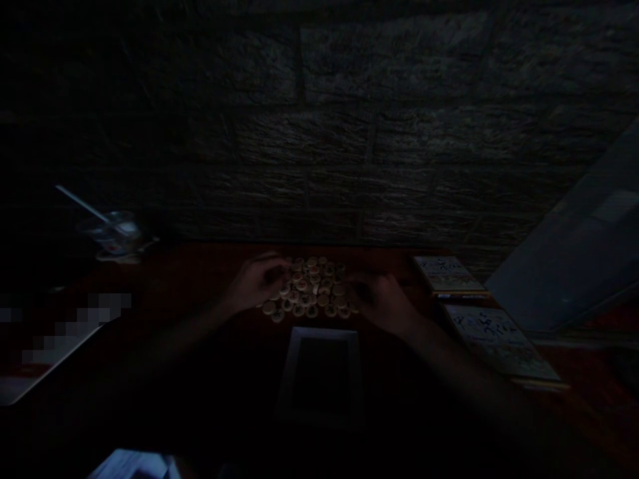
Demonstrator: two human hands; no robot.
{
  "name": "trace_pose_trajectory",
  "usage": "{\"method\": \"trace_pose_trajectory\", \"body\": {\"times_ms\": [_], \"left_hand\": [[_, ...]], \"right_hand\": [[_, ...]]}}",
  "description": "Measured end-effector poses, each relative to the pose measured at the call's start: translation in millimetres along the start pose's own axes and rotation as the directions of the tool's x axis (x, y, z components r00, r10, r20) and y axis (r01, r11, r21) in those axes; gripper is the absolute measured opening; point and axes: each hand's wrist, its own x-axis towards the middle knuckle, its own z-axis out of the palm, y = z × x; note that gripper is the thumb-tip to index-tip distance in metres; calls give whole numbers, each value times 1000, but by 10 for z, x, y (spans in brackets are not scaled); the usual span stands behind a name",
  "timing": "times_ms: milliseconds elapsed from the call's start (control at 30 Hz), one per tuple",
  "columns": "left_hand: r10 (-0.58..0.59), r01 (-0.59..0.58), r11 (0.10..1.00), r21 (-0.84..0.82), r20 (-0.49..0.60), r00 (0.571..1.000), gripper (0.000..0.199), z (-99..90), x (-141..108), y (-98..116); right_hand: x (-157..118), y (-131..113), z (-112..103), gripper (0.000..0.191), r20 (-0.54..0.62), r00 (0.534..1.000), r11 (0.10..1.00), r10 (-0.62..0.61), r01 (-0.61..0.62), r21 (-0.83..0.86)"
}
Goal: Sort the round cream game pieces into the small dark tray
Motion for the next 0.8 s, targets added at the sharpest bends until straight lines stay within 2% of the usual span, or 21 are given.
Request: {"method": "trace_pose_trajectory", "body": {"times_ms": [167,433,600,733,800], "left_hand": [[-34,24,995,96,106,994,22,135,75,95],[-94,75,987,140,131,987,8,156,118,139],[-127,117,987,109,86,988,5,147,100,158],[-155,155,986,67,1,988,12,48,70,171],[-141,143,989,33,-45,989,9,-5,48,181]], "right_hand": [[8,-66,17,23,34,999,999,1,-3,41],[14,-111,6,23,26,999,998,27,-28,52],[13,-109,-3,24,40,999,998,35,-37,42],[4,-41,-12,24,5,999,999,34,-34,21],[3,-15,-24,24,-5,999,999,33,-32,17]]}}
